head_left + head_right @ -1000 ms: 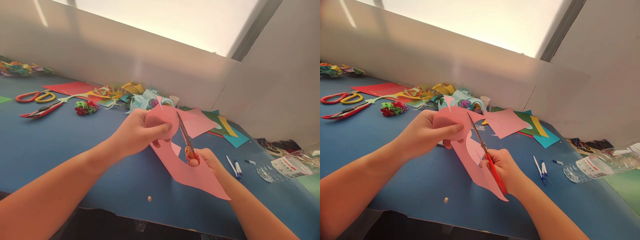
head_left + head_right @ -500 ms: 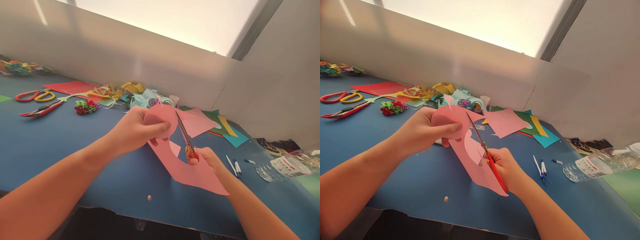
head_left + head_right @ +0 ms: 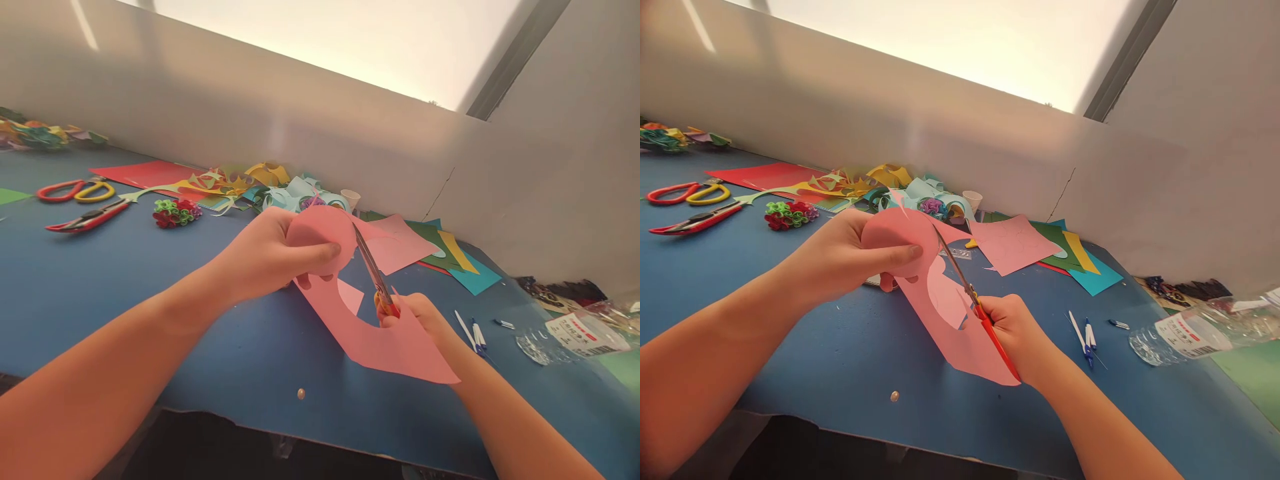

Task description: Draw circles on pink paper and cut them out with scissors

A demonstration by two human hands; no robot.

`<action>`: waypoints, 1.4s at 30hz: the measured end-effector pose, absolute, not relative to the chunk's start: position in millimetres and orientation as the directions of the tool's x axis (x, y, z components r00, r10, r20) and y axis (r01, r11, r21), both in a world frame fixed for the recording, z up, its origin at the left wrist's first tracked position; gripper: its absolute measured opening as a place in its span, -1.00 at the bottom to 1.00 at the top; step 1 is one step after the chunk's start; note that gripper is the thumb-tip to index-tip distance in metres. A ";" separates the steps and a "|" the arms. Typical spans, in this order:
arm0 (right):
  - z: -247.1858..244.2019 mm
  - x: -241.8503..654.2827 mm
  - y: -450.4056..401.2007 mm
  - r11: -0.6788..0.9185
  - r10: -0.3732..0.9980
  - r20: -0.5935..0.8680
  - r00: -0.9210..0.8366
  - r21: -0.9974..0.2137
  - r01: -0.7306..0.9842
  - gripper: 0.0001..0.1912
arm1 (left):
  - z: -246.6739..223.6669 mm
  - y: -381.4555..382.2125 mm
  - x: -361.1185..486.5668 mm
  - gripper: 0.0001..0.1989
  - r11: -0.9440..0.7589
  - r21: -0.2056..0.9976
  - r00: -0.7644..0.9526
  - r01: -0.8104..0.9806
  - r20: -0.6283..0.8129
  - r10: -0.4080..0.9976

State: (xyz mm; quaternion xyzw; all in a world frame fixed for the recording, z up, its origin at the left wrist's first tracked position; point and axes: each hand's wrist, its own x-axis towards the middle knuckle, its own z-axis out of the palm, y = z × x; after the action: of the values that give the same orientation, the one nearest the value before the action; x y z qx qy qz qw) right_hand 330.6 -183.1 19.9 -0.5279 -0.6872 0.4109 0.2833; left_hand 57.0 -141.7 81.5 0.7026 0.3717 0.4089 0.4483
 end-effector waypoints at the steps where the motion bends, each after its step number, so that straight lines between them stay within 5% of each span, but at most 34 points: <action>1: 20.5 330.3 -183.0 0.102 0.961 -0.042 -0.273 -0.865 0.491 -0.76 | 81.7 -141.5 57.3 -0.82 -0.324 0.933 0.392 0.155 0.244 0.887; 12: 18.6 329.1 -183.6 0.042 0.963 -0.085 -0.254 -0.889 0.455 -0.78 | 71.5 -141.7 62.0 -0.71 -0.276 0.961 0.299 0.023 0.257 0.919; 21: 23.8 323.7 -187.1 0.158 0.912 0.014 -0.411 -0.934 0.320 -0.74 | 69.4 -139.6 61.4 -0.72 -0.298 0.950 0.362 0.088 0.248 0.899; 31: 33.2 318.4 -192.0 0.140 0.910 -0.029 -0.413 -0.918 0.372 -0.60 | 75.6 -141.2 61.0 -0.74 -0.292 0.947 0.453 0.134 0.204 0.868; 42: 23.6 322.3 -190.3 0.212 0.908 0.025 -0.418 -0.889 0.406 -0.70 | 71.6 -140.5 61.1 -0.70 -0.296 0.951 0.457 0.091 0.224 0.861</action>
State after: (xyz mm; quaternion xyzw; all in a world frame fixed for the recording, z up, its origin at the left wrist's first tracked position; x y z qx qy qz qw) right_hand 322.3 -190.3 23.6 -0.4548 -0.7225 0.4328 0.2897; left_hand 61.1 -140.5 71.6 0.7010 0.3394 0.3957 0.4867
